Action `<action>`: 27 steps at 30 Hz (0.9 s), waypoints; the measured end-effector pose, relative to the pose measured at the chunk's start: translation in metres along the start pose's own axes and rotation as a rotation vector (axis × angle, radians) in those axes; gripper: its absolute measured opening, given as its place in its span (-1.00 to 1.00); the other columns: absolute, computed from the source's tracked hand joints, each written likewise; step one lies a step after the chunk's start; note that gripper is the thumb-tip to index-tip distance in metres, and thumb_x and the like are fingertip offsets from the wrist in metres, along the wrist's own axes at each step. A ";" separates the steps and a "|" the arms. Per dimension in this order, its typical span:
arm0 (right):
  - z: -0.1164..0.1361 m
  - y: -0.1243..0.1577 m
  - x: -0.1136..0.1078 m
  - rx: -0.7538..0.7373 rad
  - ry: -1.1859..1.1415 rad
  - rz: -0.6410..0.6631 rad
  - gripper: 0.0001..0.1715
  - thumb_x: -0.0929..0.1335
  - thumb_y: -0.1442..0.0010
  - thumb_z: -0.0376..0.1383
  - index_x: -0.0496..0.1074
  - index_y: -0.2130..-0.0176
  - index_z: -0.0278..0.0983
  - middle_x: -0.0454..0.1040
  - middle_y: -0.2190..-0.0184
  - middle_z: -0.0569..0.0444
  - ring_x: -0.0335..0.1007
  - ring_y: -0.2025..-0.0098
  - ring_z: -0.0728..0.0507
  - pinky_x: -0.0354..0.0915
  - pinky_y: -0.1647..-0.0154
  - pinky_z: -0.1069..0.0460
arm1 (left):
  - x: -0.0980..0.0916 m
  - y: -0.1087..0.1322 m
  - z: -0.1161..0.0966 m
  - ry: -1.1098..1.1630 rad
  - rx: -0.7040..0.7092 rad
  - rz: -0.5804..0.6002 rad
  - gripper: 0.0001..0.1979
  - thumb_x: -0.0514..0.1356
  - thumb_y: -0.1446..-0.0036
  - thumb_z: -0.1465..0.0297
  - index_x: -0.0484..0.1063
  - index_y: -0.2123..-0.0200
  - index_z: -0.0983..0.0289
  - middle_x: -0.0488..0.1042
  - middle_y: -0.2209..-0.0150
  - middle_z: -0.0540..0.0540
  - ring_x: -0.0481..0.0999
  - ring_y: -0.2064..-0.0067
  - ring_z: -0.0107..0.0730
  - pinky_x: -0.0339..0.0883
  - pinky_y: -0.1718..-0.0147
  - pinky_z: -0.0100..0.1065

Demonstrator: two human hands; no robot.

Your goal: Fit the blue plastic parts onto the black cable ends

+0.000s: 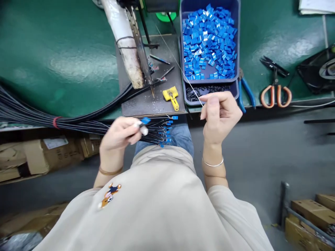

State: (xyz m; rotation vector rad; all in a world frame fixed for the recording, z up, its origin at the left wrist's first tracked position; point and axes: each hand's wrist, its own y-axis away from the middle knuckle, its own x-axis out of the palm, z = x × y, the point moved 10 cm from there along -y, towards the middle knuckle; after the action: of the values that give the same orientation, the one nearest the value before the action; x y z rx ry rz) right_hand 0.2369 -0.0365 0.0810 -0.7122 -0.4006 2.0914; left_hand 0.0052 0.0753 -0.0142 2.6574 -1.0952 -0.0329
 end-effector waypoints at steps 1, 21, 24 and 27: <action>0.001 0.000 0.003 0.008 0.008 0.029 -0.65 0.21 -0.37 -0.09 0.43 0.33 -0.19 0.28 0.65 0.17 0.19 0.68 0.03 0.11 0.62 0.06 | 0.015 -0.003 0.015 0.052 -0.051 0.052 -0.57 0.30 -0.02 0.03 0.45 0.49 0.32 0.29 0.77 -0.02 0.01 0.77 -0.67 -0.17 0.76 -0.49; 0.019 0.067 0.099 -0.227 0.113 0.596 -0.71 0.26 -0.35 -0.24 0.53 0.07 -0.23 0.64 0.17 0.13 0.58 0.18 0.00 0.40 0.13 0.13 | 0.013 -0.012 0.002 -0.144 0.194 -0.276 -0.86 0.36 -0.01 0.37 0.51 0.42 0.32 0.49 0.47 -0.02 0.41 0.47 -0.63 0.31 0.44 -0.57; 0.015 0.070 0.097 -0.157 0.055 0.593 -0.66 0.22 -0.39 -0.22 0.51 0.04 -0.25 0.62 0.11 0.14 0.57 0.10 0.03 0.39 0.08 0.15 | 0.011 -0.008 0.003 -0.191 0.221 -0.323 -0.90 0.38 0.05 0.43 0.54 0.42 0.29 0.53 0.45 -0.04 0.45 0.45 -0.60 0.36 0.39 -0.54; 0.017 0.072 0.091 -0.164 0.080 0.539 -0.62 0.18 -0.41 -0.21 0.49 -0.02 -0.25 0.62 0.10 0.15 0.57 0.16 0.06 0.38 0.16 0.16 | 0.009 -0.005 -0.001 -0.214 0.260 -0.363 -0.92 0.38 0.04 0.43 0.57 0.40 0.22 0.54 0.44 -0.05 0.45 0.43 -0.54 0.35 0.42 -0.45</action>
State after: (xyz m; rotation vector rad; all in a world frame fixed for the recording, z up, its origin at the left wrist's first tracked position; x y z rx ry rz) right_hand 0.1384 -0.0035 0.0261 -1.0916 -0.3653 2.5390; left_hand 0.0150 0.0731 -0.0139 3.1150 -0.6961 -0.2670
